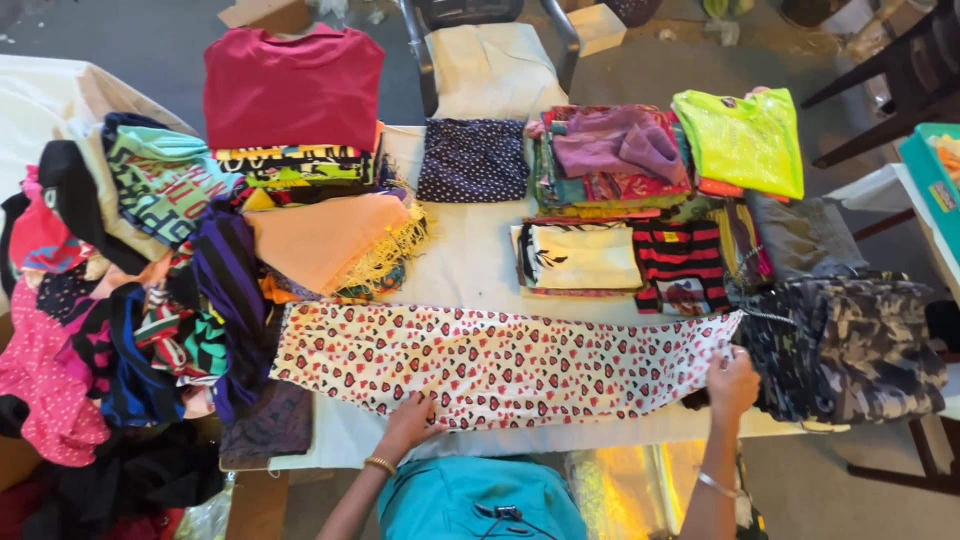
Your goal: Folding various items of clothing and organizing them on a packing table.
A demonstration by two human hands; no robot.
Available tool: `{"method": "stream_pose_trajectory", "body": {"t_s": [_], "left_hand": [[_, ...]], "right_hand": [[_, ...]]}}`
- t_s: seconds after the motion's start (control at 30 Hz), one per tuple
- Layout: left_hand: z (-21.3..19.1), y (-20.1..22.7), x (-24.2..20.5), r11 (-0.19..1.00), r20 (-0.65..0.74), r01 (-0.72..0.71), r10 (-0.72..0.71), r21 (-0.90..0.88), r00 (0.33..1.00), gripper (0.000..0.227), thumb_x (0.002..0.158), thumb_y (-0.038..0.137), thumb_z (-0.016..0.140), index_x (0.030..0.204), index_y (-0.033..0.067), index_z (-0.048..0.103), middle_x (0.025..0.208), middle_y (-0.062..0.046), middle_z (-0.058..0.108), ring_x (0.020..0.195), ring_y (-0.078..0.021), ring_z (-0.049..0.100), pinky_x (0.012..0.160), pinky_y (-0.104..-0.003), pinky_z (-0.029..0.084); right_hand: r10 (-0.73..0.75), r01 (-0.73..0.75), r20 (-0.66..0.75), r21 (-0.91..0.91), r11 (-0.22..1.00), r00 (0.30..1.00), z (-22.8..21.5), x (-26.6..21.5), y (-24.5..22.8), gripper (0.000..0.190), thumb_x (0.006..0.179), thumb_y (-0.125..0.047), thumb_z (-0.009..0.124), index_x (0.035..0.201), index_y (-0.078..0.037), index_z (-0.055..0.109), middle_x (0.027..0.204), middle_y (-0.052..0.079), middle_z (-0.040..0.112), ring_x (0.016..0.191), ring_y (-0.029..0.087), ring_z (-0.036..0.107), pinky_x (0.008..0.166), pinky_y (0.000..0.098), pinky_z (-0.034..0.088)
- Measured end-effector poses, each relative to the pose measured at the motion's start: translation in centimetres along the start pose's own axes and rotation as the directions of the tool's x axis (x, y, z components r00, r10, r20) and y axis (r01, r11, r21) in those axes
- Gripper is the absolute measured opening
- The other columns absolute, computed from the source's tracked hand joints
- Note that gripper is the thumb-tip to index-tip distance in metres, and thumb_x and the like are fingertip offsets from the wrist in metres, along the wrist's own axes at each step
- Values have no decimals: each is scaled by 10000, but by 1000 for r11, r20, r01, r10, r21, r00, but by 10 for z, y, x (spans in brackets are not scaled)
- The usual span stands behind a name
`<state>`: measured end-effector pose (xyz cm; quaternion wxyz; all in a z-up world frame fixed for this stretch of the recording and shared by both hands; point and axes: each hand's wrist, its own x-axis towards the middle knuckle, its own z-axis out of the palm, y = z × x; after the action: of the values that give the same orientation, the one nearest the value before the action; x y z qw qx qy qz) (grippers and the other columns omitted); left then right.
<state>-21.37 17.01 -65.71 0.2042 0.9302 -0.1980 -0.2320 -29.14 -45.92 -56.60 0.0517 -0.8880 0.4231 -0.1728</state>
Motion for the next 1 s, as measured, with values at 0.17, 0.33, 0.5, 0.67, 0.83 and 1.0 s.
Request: {"method": "stream_pose_trajectory", "body": {"t_s": [0.17, 0.33, 0.5, 0.67, 0.83, 1.0], "left_hand": [[31, -27, 38, 977, 170, 148, -121, -155, 978, 588, 923, 655, 680, 1017, 74, 686, 1007, -130, 758, 930, -275, 711, 804, -431, 557], [-19, -52, 20, 53, 178, 182, -62, -982, 982, 651, 968, 685, 483, 1209, 112, 672, 1098, -12, 750, 958, -140, 695, 772, -335, 520], [-71, -156, 2, -132, 111, 86, -198, -988, 974, 736, 921, 755, 353, 1289, 179, 625, 1046, 52, 694, 921, -91, 666, 794, -341, 551], [-85, -240, 16, -15, -18, -25, -364, -1000, 931, 706, 1066, 672, 465, 1425, 94, 652, 1048, -33, 564, 840, -136, 529, 698, -307, 421], [-140, -208, 12, 728, -278, 103, -383, -677, 881, 628, 777, 368, 817, 1272, 20, 651, 1078, -194, 798, 910, -251, 779, 807, -340, 585], [-171, -193, -9, 913, -477, 15, -227, -408, 849, 565, 860, 336, 776, 1335, 71, 625, 1138, -187, 726, 1056, -320, 700, 855, -450, 564]], "right_hand": [[-187, 185, 101, 31, 982, 977, -1, -106, -145, 414, 863, -390, 744, 1193, -150, 682, 773, 208, 705, 716, 444, 695, 614, 560, 535], [-651, 467, 159, 573, 673, 742, 82, -217, -296, 317, 836, -272, 749, 706, 2, 656, 551, 178, 567, 472, 330, 546, 480, 492, 409], [-809, 277, 363, 807, 521, 461, -1, -358, -457, 337, 975, -350, 671, 973, -14, 650, 793, 178, 667, 673, 284, 670, 593, 429, 514], [-877, 353, 457, 804, 479, 150, -28, -408, -485, 574, 987, -502, 669, 1271, -17, 554, 1080, 193, 720, 919, 327, 740, 789, 442, 587], [-697, 124, 603, 715, 688, 388, 68, -375, -406, 406, 950, -377, 699, 1213, -69, 665, 1257, 121, 726, 953, 216, 778, 796, 367, 624], [-264, -67, 452, 595, 801, 852, 71, -330, -297, 464, 907, -347, 716, 1259, -57, 630, 1054, 133, 776, 929, 224, 767, 805, 362, 609]]}}
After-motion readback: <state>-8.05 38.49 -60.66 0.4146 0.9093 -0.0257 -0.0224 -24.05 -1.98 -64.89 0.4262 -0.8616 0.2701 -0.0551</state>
